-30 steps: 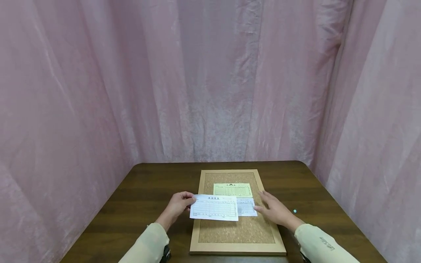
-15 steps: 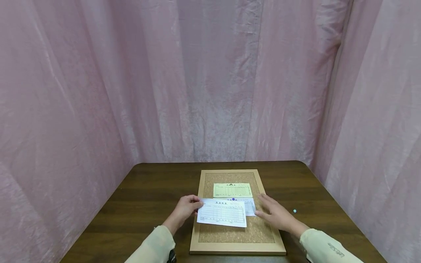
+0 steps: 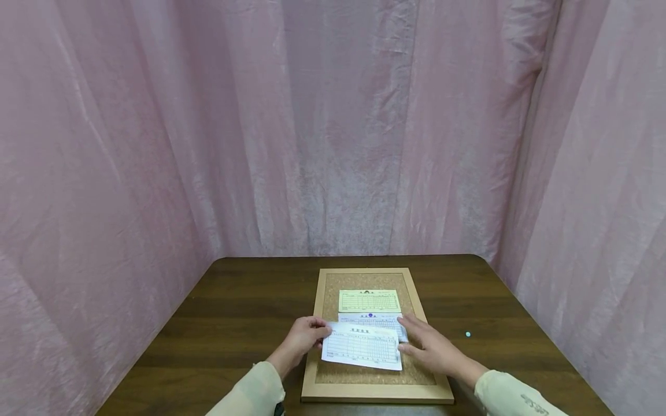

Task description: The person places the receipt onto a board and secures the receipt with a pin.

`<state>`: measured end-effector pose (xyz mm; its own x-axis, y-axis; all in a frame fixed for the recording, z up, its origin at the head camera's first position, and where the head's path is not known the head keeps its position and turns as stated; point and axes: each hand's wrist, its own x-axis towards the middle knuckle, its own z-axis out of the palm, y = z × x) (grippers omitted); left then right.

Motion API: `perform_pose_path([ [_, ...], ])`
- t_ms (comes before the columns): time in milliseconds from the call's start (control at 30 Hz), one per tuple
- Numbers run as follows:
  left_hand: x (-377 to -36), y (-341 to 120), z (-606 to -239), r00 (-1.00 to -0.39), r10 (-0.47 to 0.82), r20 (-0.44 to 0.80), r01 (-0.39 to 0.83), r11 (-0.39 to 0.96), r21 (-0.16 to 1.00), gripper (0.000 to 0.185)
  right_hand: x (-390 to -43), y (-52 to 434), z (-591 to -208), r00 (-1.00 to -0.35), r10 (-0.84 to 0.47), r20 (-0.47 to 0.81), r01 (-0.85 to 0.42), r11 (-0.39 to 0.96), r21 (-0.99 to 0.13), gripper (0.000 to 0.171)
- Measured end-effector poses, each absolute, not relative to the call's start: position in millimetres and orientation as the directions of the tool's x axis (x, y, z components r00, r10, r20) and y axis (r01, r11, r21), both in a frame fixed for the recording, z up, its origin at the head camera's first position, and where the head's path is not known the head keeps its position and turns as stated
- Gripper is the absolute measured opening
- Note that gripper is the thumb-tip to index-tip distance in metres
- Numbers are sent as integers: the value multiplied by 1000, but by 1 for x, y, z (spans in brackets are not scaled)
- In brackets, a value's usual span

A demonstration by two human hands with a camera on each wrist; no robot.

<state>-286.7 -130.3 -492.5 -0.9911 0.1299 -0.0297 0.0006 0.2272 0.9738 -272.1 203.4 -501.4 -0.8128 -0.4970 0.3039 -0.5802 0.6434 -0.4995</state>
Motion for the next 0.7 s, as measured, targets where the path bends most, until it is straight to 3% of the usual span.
perform_pose_path([
  [700, -272, -106, -501, -994, 110, -27, -6, 193, 981, 6, -262, 201, -515, -748, -608, 266, -662, 659, -356, 62],
])
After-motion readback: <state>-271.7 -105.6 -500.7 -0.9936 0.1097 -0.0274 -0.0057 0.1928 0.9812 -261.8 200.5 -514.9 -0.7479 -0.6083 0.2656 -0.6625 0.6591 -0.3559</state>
